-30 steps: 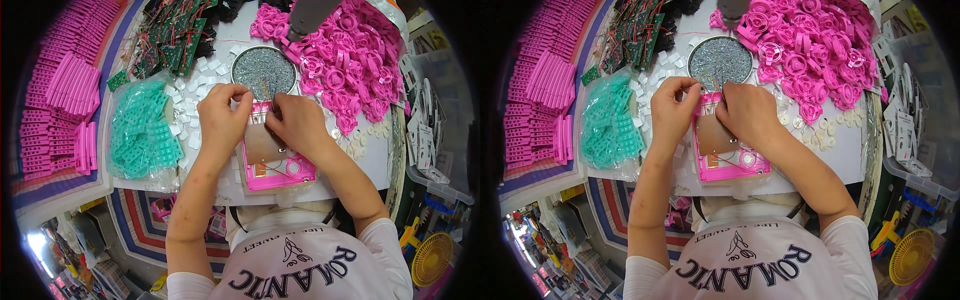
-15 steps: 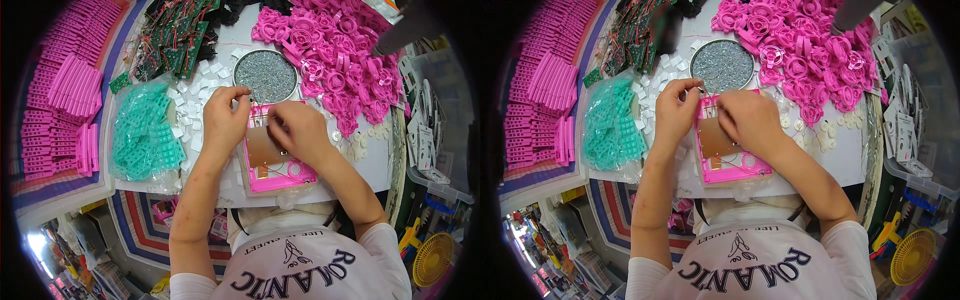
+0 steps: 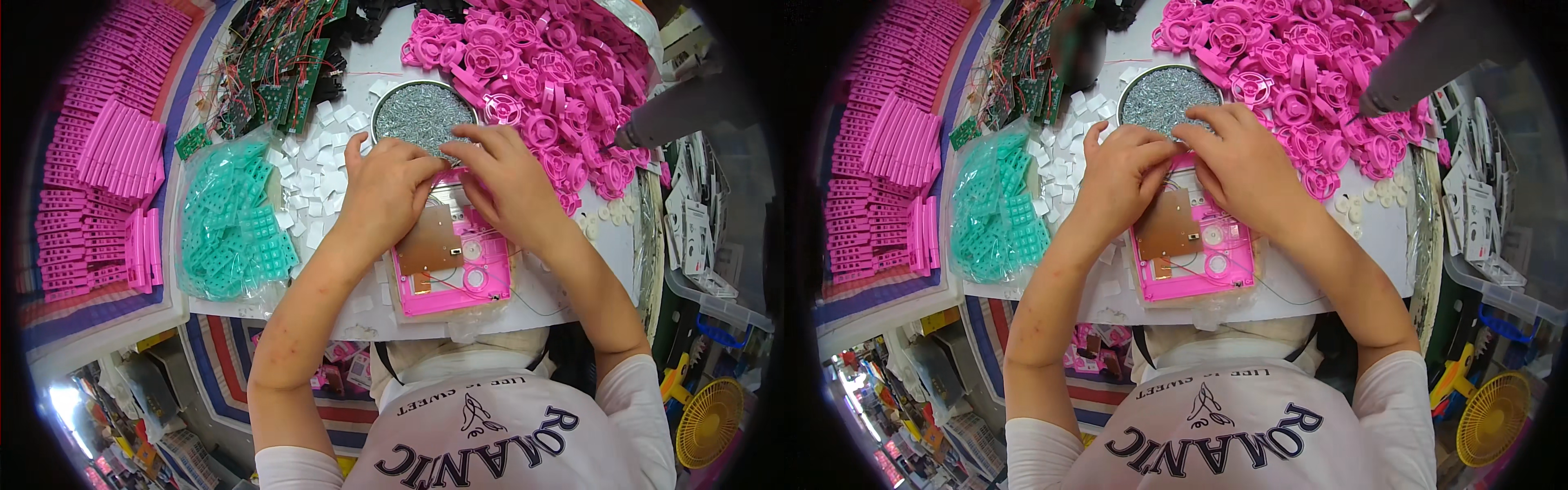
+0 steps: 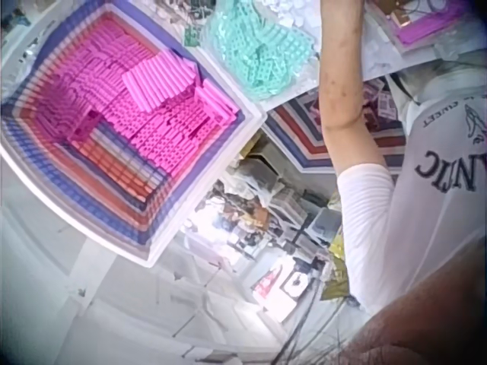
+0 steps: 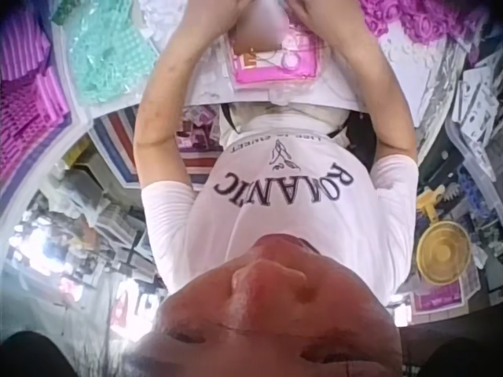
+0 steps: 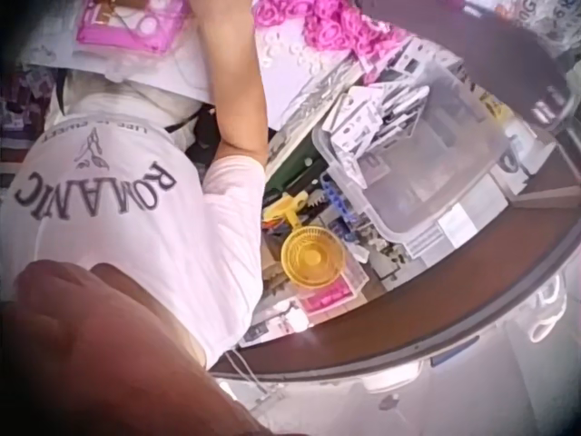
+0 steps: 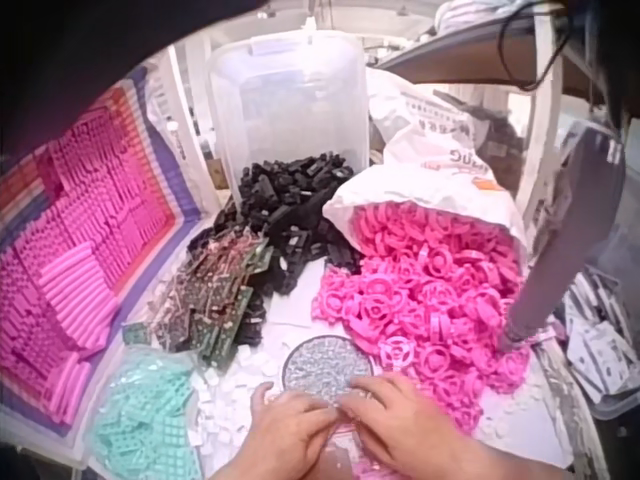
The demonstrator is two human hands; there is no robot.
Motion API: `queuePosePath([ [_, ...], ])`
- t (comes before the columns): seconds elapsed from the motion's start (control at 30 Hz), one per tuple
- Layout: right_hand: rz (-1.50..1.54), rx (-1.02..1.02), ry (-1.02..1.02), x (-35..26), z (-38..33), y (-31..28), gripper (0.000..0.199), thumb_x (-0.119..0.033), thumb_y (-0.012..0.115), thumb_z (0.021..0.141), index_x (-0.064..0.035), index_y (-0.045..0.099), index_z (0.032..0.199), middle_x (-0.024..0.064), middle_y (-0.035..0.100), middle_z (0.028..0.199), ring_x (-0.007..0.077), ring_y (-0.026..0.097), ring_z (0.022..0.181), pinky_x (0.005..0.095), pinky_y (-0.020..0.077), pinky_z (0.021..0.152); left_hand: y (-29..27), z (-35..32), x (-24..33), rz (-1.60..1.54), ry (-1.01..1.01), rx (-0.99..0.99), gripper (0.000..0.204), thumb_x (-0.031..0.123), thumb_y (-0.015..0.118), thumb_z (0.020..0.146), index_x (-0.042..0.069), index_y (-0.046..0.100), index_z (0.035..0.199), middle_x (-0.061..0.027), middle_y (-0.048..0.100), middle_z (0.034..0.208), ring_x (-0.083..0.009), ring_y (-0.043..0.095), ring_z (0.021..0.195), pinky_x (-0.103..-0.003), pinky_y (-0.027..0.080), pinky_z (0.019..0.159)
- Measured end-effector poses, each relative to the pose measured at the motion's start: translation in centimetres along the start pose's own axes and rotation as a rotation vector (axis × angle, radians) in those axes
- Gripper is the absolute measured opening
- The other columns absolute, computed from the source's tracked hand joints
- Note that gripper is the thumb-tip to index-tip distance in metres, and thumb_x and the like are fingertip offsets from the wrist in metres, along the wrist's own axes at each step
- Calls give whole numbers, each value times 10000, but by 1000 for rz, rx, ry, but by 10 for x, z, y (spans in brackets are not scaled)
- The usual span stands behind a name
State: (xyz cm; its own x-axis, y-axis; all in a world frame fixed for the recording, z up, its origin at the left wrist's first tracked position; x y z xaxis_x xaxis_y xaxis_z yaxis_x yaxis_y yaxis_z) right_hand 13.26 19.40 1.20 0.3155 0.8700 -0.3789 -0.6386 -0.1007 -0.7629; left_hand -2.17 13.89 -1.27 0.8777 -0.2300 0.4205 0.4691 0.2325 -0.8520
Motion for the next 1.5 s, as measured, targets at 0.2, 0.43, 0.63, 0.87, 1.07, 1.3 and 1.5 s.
queuePosePath([
  [0.2, -52, -72, -22, 3, -9, 5, 226, -72, 702, 765, -60, 683, 990, 73, 644, 964, 297, 601, 935, 408, 536, 789, -8, -5, 0, -139, -127, 127, 157, 121, 728, 896, 122, 725, 1054, -13, 756, 985, -203, 708, 928, -530, 244, 1157],
  [0.43, -142, -282, 23, -17, -13, 5, 134, -99, 696, 756, -55, 678, 882, 114, 638, 920, 305, 634, 900, 415, 542, 735, -11, -19, 5, -175, -113, 204, 63, 144, 752, 860, 144, 754, 923, -4, 720, 879, -214, 679, 970, -607, 211, 1144],
  [0.63, -43, -590, 70, -41, -16, 0, 97, -80, 697, 753, -31, 654, 824, 162, 674, 869, 351, 692, 841, 452, 552, 699, -11, -16, 17, 5, -2, 115, 21, 165, 756, 835, 151, 760, 849, 28, 689, 898, -221, 598, 1089, -682, 172, 1131],
  [0.87, 144, -380, 268, -34, -52, -1, 109, -80, 676, 828, -20, 611, 890, 159, 642, 804, 381, 657, 758, 470, 534, 648, -6, -8, 35, 84, 191, -27, 75, 165, 774, 777, 165, 725, 833, 17, 634, 946, -222, 586, 1106, -674, 200, 1127],
  [1.07, 72, -283, 315, -36, -52, -13, 148, -130, 709, 854, -29, 608, 891, 127, 619, 794, 347, 646, 747, 456, 531, 649, -1, 9, 47, 217, 395, -198, 70, 177, 741, 754, 132, 715, 801, 5, 624, 931, -215, 591, 1068, -589, 318, 1115],
  [1.3, -81, -293, 242, -33, -54, -10, 166, -166, 746, 827, -37, 644, 844, 89, 631, 797, 290, 668, 778, 431, 548, 632, 11, 20, 72, 353, 533, -461, 96, 179, 687, 760, 109, 743, 793, -21, 649, 958, -216, 601, 1001, -401, 466, 916],
  [1.5, -71, -241, 265, -34, -60, -11, 171, -171, 760, 813, -50, 642, 840, 87, 632, 794, 285, 669, 776, 414, 544, 613, 12, 15, 80, 361, 518, -456, 105, 177, 737, 706, 101, 744, 777, -57, 652, 921, -225, 605, 985, -372, 489, 791],
])
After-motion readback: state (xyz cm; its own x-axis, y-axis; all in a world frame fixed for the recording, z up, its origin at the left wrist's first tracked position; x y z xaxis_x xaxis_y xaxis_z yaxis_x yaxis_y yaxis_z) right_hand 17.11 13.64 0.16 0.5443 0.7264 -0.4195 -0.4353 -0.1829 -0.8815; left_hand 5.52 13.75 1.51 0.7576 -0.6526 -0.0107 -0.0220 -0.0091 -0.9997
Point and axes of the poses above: each hand's wrist, its own z-axis towards the middle knuckle, its own y-axis out of the palm, x = y × z, the point moved 5 cm from there along z, towards the middle knuckle
